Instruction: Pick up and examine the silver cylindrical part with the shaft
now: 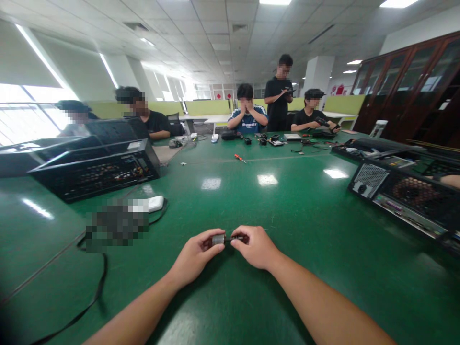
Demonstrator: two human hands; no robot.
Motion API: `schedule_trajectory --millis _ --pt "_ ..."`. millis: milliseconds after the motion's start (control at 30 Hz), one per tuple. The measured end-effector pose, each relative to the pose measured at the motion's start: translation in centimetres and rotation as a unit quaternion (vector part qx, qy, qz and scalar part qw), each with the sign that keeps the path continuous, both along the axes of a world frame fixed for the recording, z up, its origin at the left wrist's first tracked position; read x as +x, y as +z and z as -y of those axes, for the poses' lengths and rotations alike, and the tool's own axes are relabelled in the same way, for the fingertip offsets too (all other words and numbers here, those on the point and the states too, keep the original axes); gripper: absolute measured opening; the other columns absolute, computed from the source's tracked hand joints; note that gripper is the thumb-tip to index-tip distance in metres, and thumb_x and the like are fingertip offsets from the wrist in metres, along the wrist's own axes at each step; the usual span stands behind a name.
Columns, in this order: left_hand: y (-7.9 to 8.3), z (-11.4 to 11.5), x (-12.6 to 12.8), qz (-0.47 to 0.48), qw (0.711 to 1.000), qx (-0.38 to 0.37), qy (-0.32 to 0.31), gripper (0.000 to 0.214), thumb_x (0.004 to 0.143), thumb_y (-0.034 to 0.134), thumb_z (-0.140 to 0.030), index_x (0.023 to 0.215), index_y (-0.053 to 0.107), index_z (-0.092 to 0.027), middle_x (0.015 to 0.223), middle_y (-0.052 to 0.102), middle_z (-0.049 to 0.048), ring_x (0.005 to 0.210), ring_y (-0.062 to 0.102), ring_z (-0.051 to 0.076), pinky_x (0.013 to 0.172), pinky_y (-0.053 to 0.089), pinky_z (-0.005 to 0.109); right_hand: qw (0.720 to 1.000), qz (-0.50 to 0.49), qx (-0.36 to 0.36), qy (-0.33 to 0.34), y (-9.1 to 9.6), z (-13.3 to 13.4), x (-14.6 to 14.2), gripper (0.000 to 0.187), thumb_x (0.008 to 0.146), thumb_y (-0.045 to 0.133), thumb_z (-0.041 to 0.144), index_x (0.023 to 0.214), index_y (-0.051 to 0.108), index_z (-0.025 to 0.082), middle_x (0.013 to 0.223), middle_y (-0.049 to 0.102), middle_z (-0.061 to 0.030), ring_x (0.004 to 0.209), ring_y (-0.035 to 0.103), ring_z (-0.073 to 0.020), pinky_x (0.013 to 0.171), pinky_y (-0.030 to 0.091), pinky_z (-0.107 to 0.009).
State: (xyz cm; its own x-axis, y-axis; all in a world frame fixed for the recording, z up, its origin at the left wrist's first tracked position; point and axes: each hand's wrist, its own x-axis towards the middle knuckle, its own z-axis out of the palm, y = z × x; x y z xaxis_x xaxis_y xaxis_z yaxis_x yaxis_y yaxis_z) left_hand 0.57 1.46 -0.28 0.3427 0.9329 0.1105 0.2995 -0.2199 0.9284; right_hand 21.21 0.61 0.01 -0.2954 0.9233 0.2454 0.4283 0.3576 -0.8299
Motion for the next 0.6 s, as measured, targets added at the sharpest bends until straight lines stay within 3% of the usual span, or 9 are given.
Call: schedule_trajectory --millis 600 --pt "0.12 0.01 0.07 0.003 1.000 -0.005 0.002 0.035 0.079 0.068 -0.031 0.112 0.065 -0.020 0.100 0.071 0.0051 0.089 0.064 0.022 0.083 0.049 0.033 0.999 -0.029 -0.028 0.006 -0.68 -0.28 0.27 0.015 0.081 0.060 0.025 0.090 0.070 0.018 0.070 0.065 0.0000 0.060 0.055 -0.0123 0.057 0.041 -0.022"
